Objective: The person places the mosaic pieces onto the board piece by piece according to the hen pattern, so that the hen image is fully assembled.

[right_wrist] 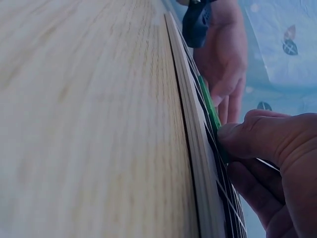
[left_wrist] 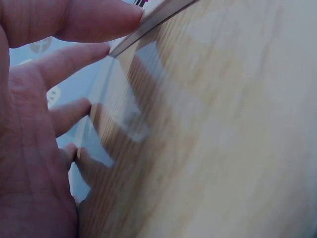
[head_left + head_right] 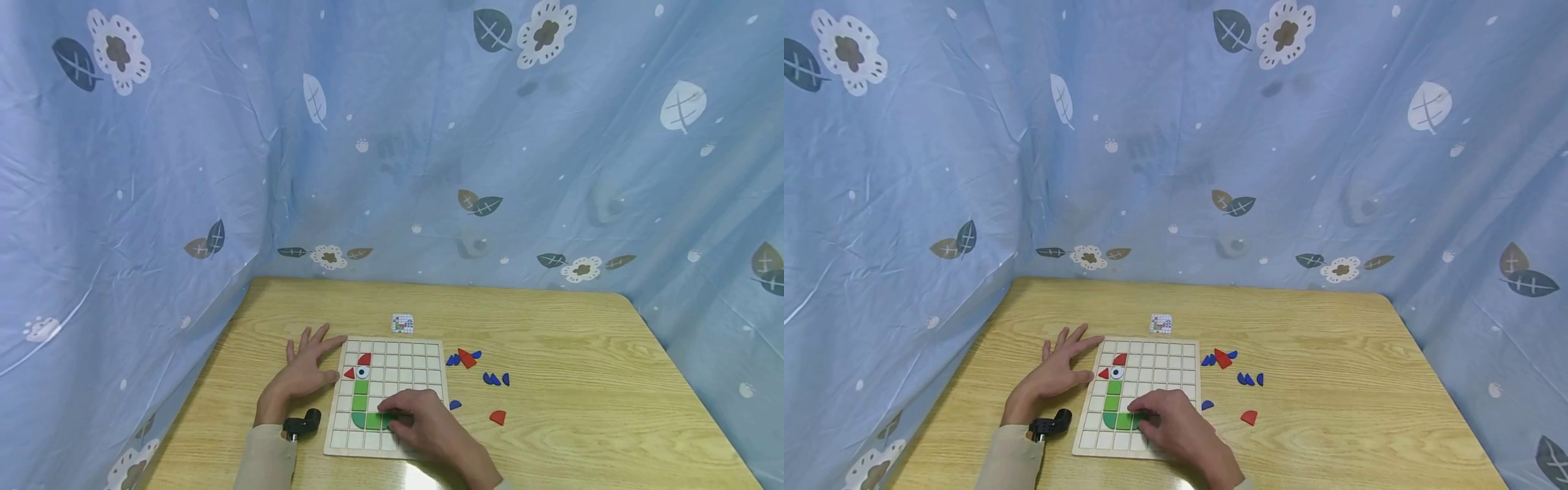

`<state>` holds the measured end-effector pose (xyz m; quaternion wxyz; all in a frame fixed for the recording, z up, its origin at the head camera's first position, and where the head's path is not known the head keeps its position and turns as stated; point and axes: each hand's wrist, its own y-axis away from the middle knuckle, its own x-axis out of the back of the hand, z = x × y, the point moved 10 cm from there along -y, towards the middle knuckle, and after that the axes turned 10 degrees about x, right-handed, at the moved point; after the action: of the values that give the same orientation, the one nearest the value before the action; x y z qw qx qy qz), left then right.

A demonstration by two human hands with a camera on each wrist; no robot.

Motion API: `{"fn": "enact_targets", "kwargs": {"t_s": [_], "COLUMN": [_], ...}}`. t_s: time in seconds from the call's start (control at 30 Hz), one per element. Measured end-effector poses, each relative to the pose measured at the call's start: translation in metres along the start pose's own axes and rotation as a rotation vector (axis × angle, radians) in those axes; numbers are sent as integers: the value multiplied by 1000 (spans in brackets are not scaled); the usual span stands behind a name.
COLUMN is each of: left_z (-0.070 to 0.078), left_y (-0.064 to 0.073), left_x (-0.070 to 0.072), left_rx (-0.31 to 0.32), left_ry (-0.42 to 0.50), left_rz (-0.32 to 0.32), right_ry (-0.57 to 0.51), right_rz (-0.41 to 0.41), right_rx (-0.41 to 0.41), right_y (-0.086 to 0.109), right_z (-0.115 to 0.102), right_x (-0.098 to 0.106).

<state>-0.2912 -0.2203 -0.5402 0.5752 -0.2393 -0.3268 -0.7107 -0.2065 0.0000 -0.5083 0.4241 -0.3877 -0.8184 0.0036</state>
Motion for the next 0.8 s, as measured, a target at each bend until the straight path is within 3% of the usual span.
{"fn": "enact_targets", "kwargs": {"t_s": [0.47, 0.63, 0.8], "left_z": [1, 1, 1], "left_y": [1, 1, 1], "left_x": [0, 0, 0], "left_rx": [0, 0, -2], "left_ry": [8, 13, 19], "left_rz": [-5, -5, -1], "right_ry": [29, -13, -42], "right_rz": [-25, 31, 89], "right_rx": [-29, 1, -42], "right_y": [-2, 5, 21], "right_z": [5, 6, 15], "right_x": [-1, 12, 35]}}
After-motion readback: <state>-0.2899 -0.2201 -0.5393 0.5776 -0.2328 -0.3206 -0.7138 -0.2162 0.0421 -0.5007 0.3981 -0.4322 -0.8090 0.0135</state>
